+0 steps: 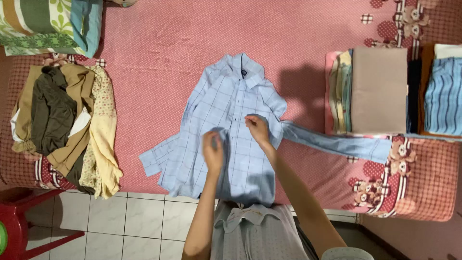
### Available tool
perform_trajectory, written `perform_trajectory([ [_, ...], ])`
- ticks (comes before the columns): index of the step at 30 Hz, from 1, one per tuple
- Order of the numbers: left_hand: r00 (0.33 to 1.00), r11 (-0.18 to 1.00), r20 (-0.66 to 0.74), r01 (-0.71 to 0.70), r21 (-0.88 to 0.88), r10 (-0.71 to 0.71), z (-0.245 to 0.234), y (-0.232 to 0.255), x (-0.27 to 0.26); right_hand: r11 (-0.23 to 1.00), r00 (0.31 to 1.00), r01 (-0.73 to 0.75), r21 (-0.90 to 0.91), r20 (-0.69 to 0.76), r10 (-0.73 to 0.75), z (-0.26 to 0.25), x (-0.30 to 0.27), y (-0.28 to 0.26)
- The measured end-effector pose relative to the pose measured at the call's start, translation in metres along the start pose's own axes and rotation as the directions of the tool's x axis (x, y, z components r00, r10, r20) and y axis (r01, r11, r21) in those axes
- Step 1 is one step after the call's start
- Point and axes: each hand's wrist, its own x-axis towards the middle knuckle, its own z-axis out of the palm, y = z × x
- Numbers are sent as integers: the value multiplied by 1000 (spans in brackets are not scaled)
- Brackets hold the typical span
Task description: Folding a light blue button-down shirt on a bed.
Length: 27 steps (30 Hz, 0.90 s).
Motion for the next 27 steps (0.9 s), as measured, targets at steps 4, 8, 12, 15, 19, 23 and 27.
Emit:
perform_trajectory([
  [4, 989, 995, 137, -34, -93, 47, 54, 12, 49, 993, 995, 105, -46, 5, -104, 20, 38, -7],
  [8, 966, 987, 258, 27, -161, 16, 109, -21, 87, 983, 987, 154, -98, -27, -158, 33, 70, -5],
  [12, 903, 962, 391, 244, -123, -179, 139, -55, 110, 956, 979, 139, -259, -109, -172, 36, 82, -17],
  [15, 930, 980, 347, 168, -111, -120, 158, -98, 105, 927, 989, 59, -370, -106, -106, 33, 79, -52],
  [19, 939, 994, 339, 90, -61, -65, 166, -100, 115, 888, 989, 8, -460, -130, -76, 39, 90, -24],
  [23, 927, 992, 354, 112, 49, -123, 168, -76, 124, 935, 995, -51, -350, -99, 17, 27, 98, 6],
  [27, 966, 982, 233, 72, 175, -112, 180, -56, 123, 946, 994, -103, -307, 0, 108, 8, 98, -10],
])
